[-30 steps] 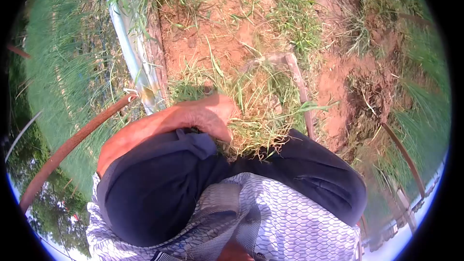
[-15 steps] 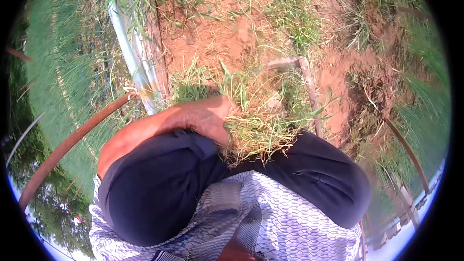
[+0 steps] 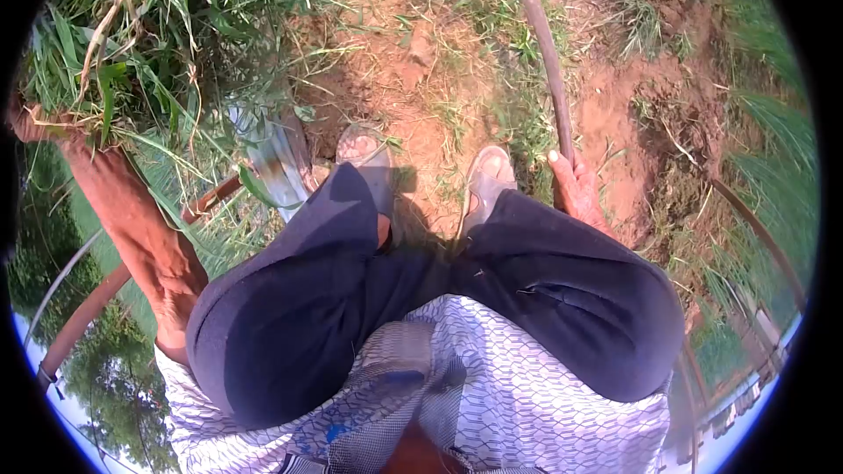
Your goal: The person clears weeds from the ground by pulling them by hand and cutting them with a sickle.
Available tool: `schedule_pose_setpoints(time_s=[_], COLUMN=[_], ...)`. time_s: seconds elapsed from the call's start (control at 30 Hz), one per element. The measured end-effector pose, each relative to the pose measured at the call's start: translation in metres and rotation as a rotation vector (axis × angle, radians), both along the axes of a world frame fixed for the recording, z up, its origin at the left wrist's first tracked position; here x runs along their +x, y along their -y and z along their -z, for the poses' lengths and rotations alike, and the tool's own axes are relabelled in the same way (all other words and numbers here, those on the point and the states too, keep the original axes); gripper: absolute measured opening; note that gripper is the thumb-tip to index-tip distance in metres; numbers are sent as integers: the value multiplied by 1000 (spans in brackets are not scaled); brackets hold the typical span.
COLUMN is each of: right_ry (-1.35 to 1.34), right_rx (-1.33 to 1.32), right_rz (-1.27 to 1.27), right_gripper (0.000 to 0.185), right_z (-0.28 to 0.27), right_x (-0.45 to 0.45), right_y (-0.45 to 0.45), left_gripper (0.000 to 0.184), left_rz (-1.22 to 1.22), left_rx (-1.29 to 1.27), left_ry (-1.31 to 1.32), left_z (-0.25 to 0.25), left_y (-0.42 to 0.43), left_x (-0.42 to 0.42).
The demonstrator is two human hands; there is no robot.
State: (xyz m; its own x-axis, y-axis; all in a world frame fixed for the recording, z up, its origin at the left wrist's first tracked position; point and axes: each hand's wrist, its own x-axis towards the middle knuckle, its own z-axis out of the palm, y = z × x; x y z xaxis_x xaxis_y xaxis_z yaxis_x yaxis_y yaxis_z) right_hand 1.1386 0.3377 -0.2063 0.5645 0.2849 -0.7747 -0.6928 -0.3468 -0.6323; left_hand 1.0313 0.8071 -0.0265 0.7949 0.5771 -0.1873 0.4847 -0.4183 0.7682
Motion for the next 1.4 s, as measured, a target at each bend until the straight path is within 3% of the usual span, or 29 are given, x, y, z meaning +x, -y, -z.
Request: schedule_pose_setpoints(time_s=[0.13, 0.23, 0.27, 0.33, 0.37, 0.43, 0.47, 0.5, 0.53, 0.6, 0.67, 0.7, 0.73, 0.77, 0.8, 0.83, 0.87, 0.9, 0.93, 1.0, 1.03, 1.13, 1.17, 1.23, 1.33, 1.4], right_ry=[105, 107, 96, 124, 132, 239, 328, 135, 140, 214, 138, 191, 247, 305, 364, 335, 306, 137, 144, 393, 343, 384, 403, 462, 532, 422], right_rx=[-25, 18, 13, 27, 18, -80, -192, -90, -80, -327, -222, -308, -308, -310, -312, -315, -316, -139, -125, -166, -186, -215, -188, -232, -229, -183], right_rz=[-40, -1, 1, 23, 29, 73, 111, 82, 80, -10, 20, 0, -48, -94, -138, -147, -163, -178, -183, -121, -169, -210, -253, -316, -370, -385], right_gripper=[26, 26, 26, 26, 26, 26, 27, 29, 29, 29, 34, 36, 37, 38, 39, 37, 34, 31, 31, 29, 30, 27, 28, 30, 31, 31], right_z=[4, 0, -3, 3, 7, 3, 0, -4, -1, 2, 4, 7, 10, 13, 15, 14, 13, 22, 27, 32, 0, 48, 23, -4, -16, -38], right_x=[-8, -14, -16, -18, -18, -21, -23, -15, -11, -6, -2, -3, -1, 0, 2, 9, 16, 27, 29, 26, 34, 45, 51, 58, 68, 71], right_y=[7, 10, 11, 25, 33, 40, 43, 58, 63, 66, 65, 61, 59, 58, 56, 53, 49, 56, 55, 54, 43, 58, 47, 26, 1, -18], left_gripper=[44, 47, 47, 52, 49, 51, 51, 54, 57, 64, 70, 77, 80, 82, 83, 83, 83, 78, 78, 70, 59, 46, 46, 37, 34, 29], left_rz=[98, 341, 484, 1029, 1198, 1184, 1196, 1061, 917, 811, 569, 519, 560, 747, 968, 1051, 1166, 1164, 1153, 1333, 1231, 1078, 1074, 934, 795, 727], left_rx=[133, 285, 333, 518, 457, -16, -3, -29, -48, -9, 702, 575, 361, 210, 294, 258, 6, -140, -127, -229, -231, -313, -297, 172, 242, 232], left_ry=[81, 89, 11, -563, -722, -957, -959, -838, -713, -731, -108, -268, -332, -623, -621, -735, -789, -666, -669, -728, -721, -634, -621, -468, -311, -273], left_z=[-23, -10, 6, 72, 93, 76, 73, 68, 62, 57, 76, 89, 121, 130, 152, 144, 127, 138, 126, 87, 71, 42, 47, 64, 68, 79], left_y=[10, 39, 51, 81, 92, 101, 98, 94, 90, 84, 81, 84, 82, 96, 115, 149, 163, 159, 157, 160, 156, 138, 131, 122, 115, 103], left_x=[25, 54, 59, 48, 35, 41, 44, 42, 43, 56, 61, 66, 60, 58, 38, 27, 29, 11, 15, 19, 16, 28, 31, 37, 46, 51])
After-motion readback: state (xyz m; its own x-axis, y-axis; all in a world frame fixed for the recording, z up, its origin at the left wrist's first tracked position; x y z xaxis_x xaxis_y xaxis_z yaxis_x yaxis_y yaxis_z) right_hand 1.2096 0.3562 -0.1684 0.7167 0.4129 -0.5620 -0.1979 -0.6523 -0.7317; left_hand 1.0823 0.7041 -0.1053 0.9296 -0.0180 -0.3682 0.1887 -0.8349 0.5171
